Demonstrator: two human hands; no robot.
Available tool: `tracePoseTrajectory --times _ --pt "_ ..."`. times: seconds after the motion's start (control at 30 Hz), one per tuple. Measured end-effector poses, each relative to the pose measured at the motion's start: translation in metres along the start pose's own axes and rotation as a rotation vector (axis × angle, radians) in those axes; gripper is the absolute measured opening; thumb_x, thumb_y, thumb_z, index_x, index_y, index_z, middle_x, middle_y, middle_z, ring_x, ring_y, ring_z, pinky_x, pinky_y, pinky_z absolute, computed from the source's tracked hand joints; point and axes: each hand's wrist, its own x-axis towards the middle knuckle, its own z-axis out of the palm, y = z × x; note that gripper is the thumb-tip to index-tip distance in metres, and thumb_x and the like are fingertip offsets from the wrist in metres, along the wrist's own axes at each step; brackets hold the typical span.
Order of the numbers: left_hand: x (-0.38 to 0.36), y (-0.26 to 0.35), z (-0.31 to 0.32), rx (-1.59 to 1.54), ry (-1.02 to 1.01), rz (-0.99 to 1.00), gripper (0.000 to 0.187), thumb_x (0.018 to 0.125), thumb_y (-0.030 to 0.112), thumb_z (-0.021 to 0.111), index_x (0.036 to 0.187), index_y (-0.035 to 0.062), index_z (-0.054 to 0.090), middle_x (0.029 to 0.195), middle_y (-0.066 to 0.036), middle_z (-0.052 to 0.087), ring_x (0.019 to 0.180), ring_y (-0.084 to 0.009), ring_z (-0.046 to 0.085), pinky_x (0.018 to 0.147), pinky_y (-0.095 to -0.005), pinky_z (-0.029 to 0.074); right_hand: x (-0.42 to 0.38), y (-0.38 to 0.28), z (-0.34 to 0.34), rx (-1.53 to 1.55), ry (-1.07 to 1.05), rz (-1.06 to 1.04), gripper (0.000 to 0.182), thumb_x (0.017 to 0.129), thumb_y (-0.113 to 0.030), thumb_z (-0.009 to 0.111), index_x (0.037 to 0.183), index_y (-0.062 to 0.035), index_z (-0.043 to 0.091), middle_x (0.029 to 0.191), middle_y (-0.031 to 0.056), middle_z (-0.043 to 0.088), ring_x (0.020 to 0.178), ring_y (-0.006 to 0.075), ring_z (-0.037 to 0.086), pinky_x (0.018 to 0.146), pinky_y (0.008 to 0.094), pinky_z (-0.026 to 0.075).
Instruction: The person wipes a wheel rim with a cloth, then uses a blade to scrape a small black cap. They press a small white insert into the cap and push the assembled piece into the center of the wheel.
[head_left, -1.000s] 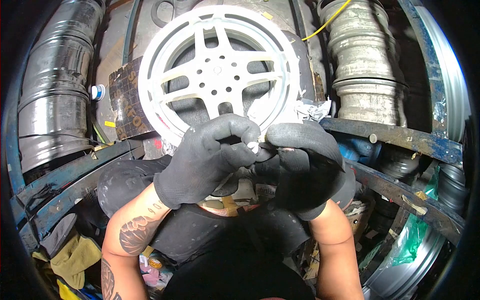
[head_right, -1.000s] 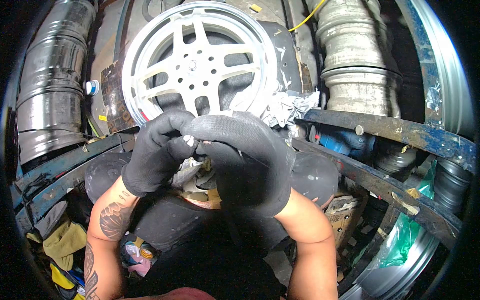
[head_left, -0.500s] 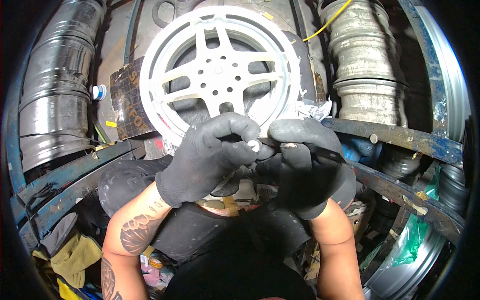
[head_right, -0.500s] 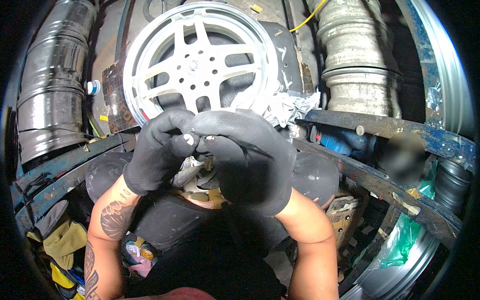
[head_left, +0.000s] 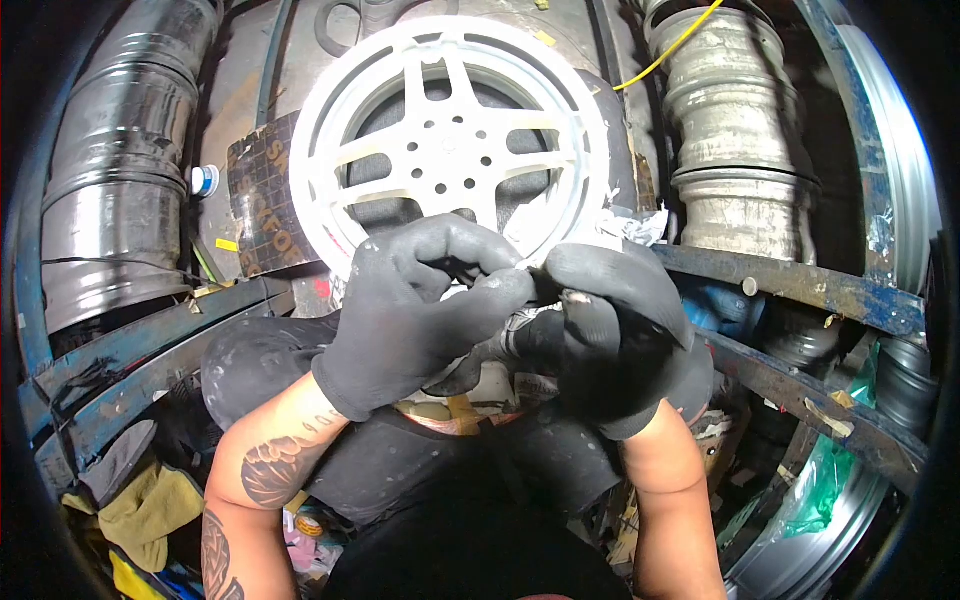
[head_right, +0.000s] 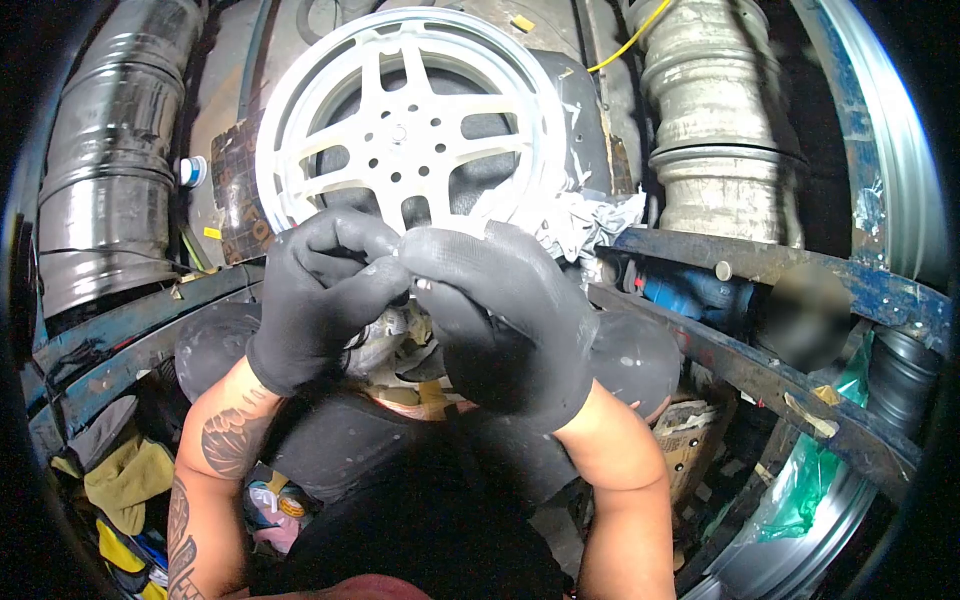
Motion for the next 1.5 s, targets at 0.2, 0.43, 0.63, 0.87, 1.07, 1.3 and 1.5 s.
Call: tracePoseTrajectory --times 0.2,0.43,0.63,0.87,1.07,1.3,1.5 --pt "0.000 0.000 -0.001 0.060 -0.019 0.035 0.008 0.081 0.001 0.068 0.089 0.0018 0.064 0.086 -0.002 0.067 0.079 -0.0078 0.063 0.073 -0.0229 0.052 0.009 0.001 0.006 0.075 0.116 0.098 0.022 0.083 -0.006 0.059 0.105 -0.0047 0.066 0.105 0.0126 0.066 0.092 0.0296 0.064 0.080 0.0393 0.051" --pt "0.000 -0.013 -0.006 -0.099 -0.120 -0.047 0.017 0.087 0.011 0.071 0.099 -0.0005 0.065 0.096 -0.006 0.068 0.089 -0.0092 0.064 0.077 -0.0211 0.051 0.021 -0.017 0.018 0.298 0.408 0.395 0.010 0.087 0.002 0.056 0.091 0.0035 0.065 0.086 0.0121 0.066 0.075 0.0195 0.064 0.069 0.0291 0.051" --pt "0.000 -0.007 -0.004 -0.153 -0.123 -0.121 0.025 0.089 0.018 0.070 0.103 -0.0022 0.065 0.098 -0.006 0.068 0.088 -0.0054 0.063 0.074 -0.0185 0.050 0.020 -0.011 0.016 0.515 0.412 0.450 0.018 0.097 -0.010 0.051 0.103 0.0041 0.060 0.085 0.0101 0.066 0.074 0.0139 0.063 0.067 0.0269 0.051" --pt "0.003 -0.006 -0.009 -0.090 -0.015 0.032 0.034 0.093 0.031 0.065 0.104 -0.0010 0.065 0.089 -0.002 0.065 0.079 -0.0064 0.059 0.072 -0.0220 0.049 0.016 -0.004 0.015 0.759 0.466 0.429 0.019 0.100 -0.015 0.049 0.099 0.0004 0.060 0.083 0.0092 0.063 0.072 0.0138 0.061 0.065 0.0281 0.051" --pt "0.003 -0.005 -0.011 -0.255 0.023 -0.044 0.033 0.098 0.036 0.056 0.101 0.0040 0.063 0.087 0.002 0.060 0.077 -0.0048 0.054 0.072 -0.0208 0.047 0.020 0.001 -0.007 0.167 0.336 0.242 0.019 0.094 -0.008 0.048 0.098 0.0022 0.065 0.088 0.0147 0.067 0.081 0.0230 0.065 0.073 0.0360 0.050" --pt "-0.003 -0.004 -0.006 -0.445 -0.065 0.002 0.035 0.099 0.029 0.055 0.111 -0.0035 0.060 0.093 -0.004 0.063 0.079 -0.0093 0.058 0.076 -0.0226 0.048 0.018 -0.008 -0.003 0.588 0.242 0.453 0.024 0.098 -0.008 0.047 0.116 -0.0005 0.061 0.100 0.0131 0.066 0.084 0.0157 0.065 0.074 0.0271 0.052" --pt "-0.006 -0.001 -0.003 -0.276 -0.064 -0.026 0.035 0.099 0.029 0.055 0.114 -0.0028 0.061 0.096 -0.006 0.066 0.085 -0.0094 0.059 0.079 -0.0241 0.049 0.025 -0.013 -0.008 0.644 0.124 0.517 0.025 0.093 -0.011 0.057 0.115 0.0013 0.061 0.096 0.0127 0.068 0.086 0.0170 0.068 0.072 0.0274 0.053"
